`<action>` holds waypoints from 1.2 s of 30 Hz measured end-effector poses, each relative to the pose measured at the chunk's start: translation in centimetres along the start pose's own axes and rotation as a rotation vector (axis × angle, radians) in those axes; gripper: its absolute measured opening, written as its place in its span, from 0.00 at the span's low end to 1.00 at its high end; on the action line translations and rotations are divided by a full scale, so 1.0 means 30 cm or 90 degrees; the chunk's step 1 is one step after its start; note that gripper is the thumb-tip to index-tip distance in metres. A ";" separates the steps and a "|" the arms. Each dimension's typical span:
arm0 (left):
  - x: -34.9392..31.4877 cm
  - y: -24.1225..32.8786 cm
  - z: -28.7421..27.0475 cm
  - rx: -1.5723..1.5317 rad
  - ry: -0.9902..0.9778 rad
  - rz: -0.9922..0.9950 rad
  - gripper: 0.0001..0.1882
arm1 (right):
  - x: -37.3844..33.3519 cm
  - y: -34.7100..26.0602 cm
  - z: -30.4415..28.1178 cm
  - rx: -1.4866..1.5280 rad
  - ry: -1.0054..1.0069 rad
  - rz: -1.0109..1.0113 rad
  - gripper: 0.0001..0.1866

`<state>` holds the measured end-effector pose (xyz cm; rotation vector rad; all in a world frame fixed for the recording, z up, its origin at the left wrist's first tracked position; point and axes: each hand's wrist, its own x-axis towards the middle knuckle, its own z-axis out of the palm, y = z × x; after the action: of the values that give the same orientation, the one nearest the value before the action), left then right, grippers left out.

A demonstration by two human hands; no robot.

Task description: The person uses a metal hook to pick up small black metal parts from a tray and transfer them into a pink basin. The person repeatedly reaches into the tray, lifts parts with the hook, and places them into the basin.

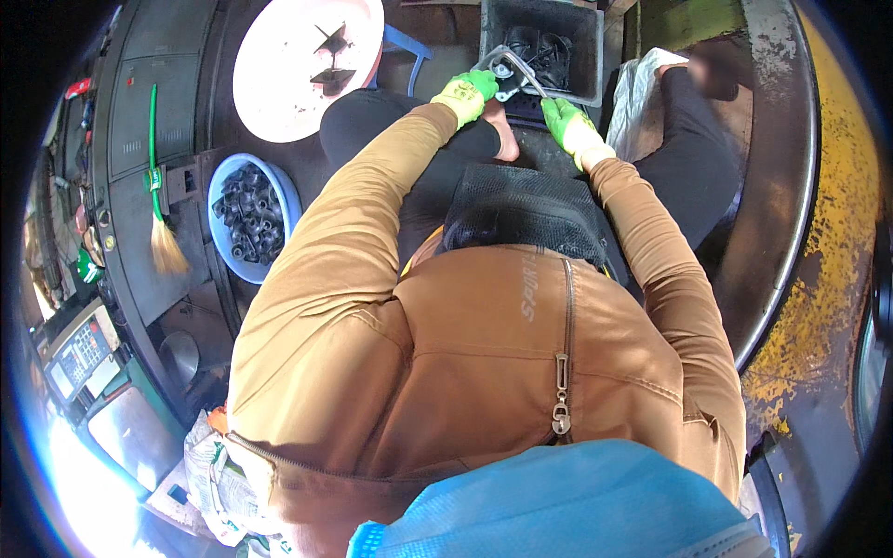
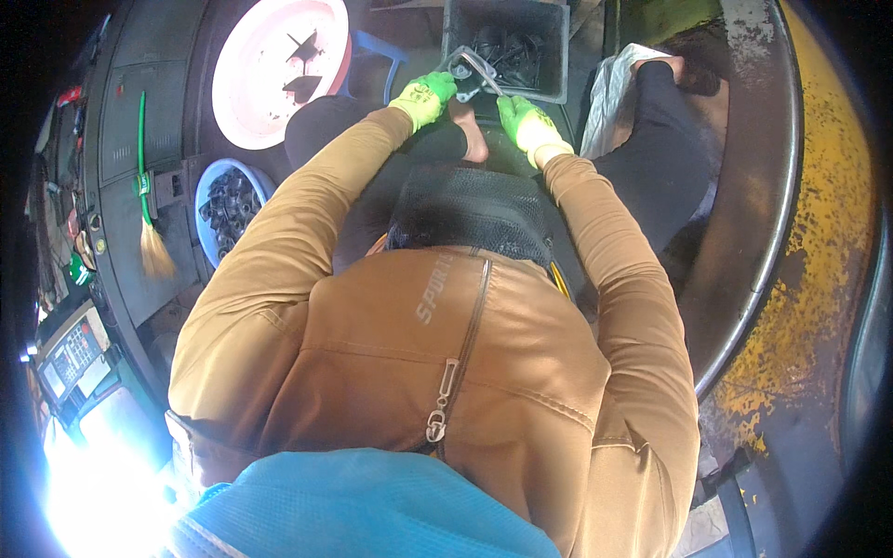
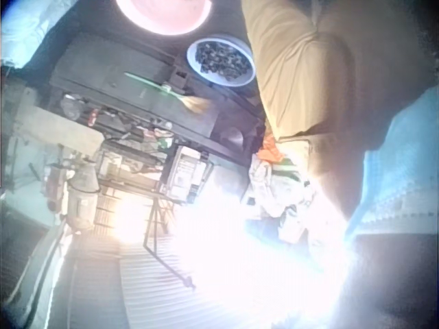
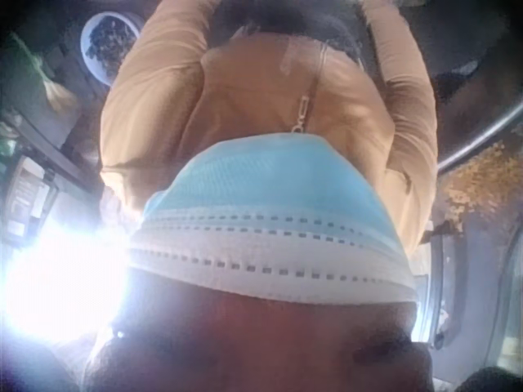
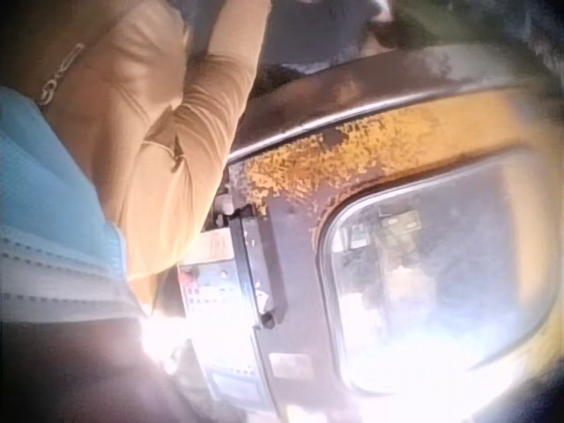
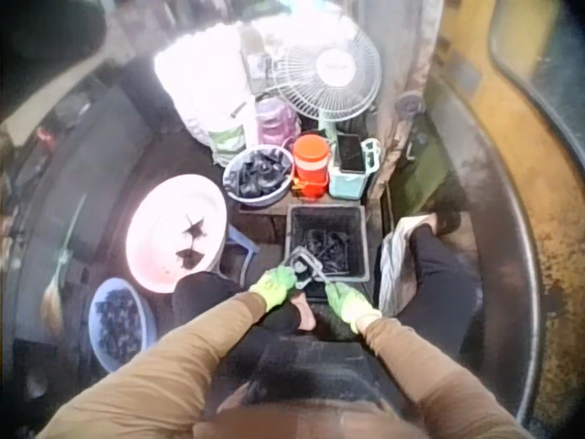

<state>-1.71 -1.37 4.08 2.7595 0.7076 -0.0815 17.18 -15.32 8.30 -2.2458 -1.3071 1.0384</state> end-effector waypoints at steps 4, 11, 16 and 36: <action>-0.010 0.029 0.008 -0.271 0.093 -0.282 0.16 | -0.012 0.002 0.000 -0.027 -0.059 0.036 0.25; 0.089 0.036 -0.001 -0.220 0.238 -0.199 0.36 | -0.032 -0.028 -0.037 -0.088 -0.061 -0.025 0.22; 0.085 0.020 0.019 -0.348 0.180 -0.306 0.22 | -0.078 -0.023 -0.051 0.050 0.126 -0.199 0.22; 0.077 0.011 0.011 -0.394 0.140 -0.309 0.21 | -0.051 -0.011 -0.026 -0.035 0.089 -0.161 0.20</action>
<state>0.47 -0.69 3.55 1.9852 1.2097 0.2961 17.08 -16.40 9.67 -2.0796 -1.5257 0.7517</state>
